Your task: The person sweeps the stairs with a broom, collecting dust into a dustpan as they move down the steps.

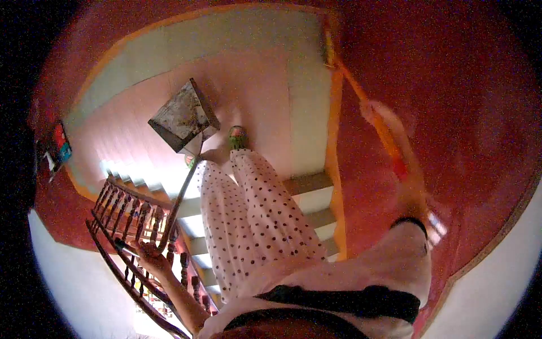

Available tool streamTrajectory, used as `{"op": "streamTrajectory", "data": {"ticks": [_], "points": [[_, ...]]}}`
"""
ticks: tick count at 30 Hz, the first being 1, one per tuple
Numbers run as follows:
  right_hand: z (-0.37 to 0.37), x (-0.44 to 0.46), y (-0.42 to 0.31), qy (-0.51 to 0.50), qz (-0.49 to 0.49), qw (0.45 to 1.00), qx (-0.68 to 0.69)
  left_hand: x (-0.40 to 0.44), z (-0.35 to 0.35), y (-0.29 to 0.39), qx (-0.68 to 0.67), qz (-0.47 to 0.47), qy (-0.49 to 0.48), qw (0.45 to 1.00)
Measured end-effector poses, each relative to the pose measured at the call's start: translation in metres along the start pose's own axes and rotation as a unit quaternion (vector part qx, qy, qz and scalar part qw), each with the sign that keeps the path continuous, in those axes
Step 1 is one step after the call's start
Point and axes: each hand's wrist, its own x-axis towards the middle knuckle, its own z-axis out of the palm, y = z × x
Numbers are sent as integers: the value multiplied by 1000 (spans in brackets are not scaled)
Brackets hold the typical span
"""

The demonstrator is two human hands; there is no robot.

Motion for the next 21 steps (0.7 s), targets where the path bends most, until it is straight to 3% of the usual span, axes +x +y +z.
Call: {"op": "streamTrajectory", "data": {"ticks": [1,2,3,4,5,6,7,8,9,11,12,14,15,16,18,19,20,21], "points": [[19,17,2,-9,1,1000,-2,-4,6,4,27,-22,44,998],[59,40,5,41,-96,993,-58,-12,15,14,-1,-52,30,998],[101,60,9,93,-188,971,-112,-6,5,-9,97,70,29,992],[131,66,11,146,-281,933,-169,-10,10,4,55,10,44,997],[135,73,17,146,-281,934,-165,-14,15,18,11,-50,63,997],[139,76,21,162,-231,936,-211,-3,4,3,-4,-14,35,999],[144,78,23,178,-175,933,-259,2,4,7,79,31,50,995],[99,70,29,160,-101,973,-133,3,5,10,157,74,65,983],[45,49,27,142,-28,989,-7,8,3,11,112,63,47,991],[17,3,17,-30,96,994,36,8,12,18,45,20,44,998],[1,-15,20,-85,134,986,53,21,-4,0,62,11,25,998],[-32,-4,11,-165,114,941,273,16,12,12,37,-52,107,992],[-34,19,-3,-197,148,896,370,20,2,1,92,48,40,994],[-27,50,-19,-139,66,943,296,19,5,8,78,20,61,995],[5,89,-33,4,-109,991,72,22,-5,2,153,100,23,983],[30,97,-33,104,-188,974,-75,25,-16,-4,174,141,-13,975],[73,75,-21,176,-262,925,-210,16,6,28,64,-20,92,993],[51,64,-16,231,-230,922,-210,24,-8,20,159,69,72,982]]}}
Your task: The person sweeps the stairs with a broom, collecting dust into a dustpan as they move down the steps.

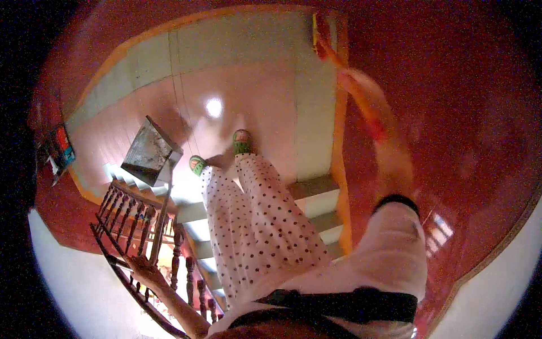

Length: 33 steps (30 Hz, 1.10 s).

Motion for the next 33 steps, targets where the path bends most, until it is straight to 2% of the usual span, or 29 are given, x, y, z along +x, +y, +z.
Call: {"op": "streamTrajectory", "data": {"ticks": [1,2,3,4,5,7,8,11,13,15,16,17,18,20,21,22,23,25,26,27,28,29,30,32,33], "points": [[-22,-4,12,44,41,998,-17,4,-7,-3,1,-1,-22,1000],[-70,-8,12,-50,154,980,116,8,-13,-7,2,-2,-43,999],[-118,-12,13,-118,282,927,217,9,-19,-2,-79,-93,-73,990],[-133,-36,11,-307,337,821,345,11,-23,-26,-40,-36,-93,994],[-135,-32,12,-307,333,822,345,13,-27,-50,-3,22,-108,994],[-120,0,15,-337,368,794,348,0,-14,-36,84,90,-57,991],[-99,11,29,-205,238,928,200,1,-15,-41,88,109,-73,987],[55,22,40,-119,85,989,-9,3,-20,-49,93,174,-110,974],[134,8,47,-177,152,951,-205,5,-24,-53,71,223,-128,964],[182,-25,64,-227,111,955,-157,8,-29,-53,68,261,-139,953],[198,-40,38,-299,124,928,-184,9,-29,-52,76,255,-136,954],[206,-51,11,-369,134,895,-212,11,-31,-51,82,242,-133,958],[206,-53,12,-369,128,897,-207,10,-32,-49,83,210,-132,965],[203,-53,20,-460,94,876,-106,8,-30,-47,-55,90,-101,989],[190,-73,17,-434,82,894,-81,6,-27,-41,-128,35,-74,988],[167,-97,14,-408,69,909,-59,0,-25,-33,-115,49,-89,988],[140,-105,43,-357,94,928,-58,-5,-17,-29,-110,61,-99,987],[85,-152,69,-229,217,949,-19,-6,-11,-43,-144,81,-141,976],[58,-170,92,-199,262,944,17,-6,-8,-50,-161,89,-162,969],[32,-181,119,-166,304,937,53,-14,0,-31,-290,-84,-182,936],[14,-186,147,-163,312,935,55,-17,7,-31,-253,-71,-169,950],[-4,-186,178,-109,329,937,38,-21,13,-30,-215,-59,-155,963],[-22,-185,208,-54,345,937,22,-12,7,-53,-119,45,-160,979],[-38,-151,276,8,324,946,15,-6,12,-87,-29,190,-163,968],[-29,-132,303,16,307,951,17,-6,10,-86,-31,185,-156,970]]}}
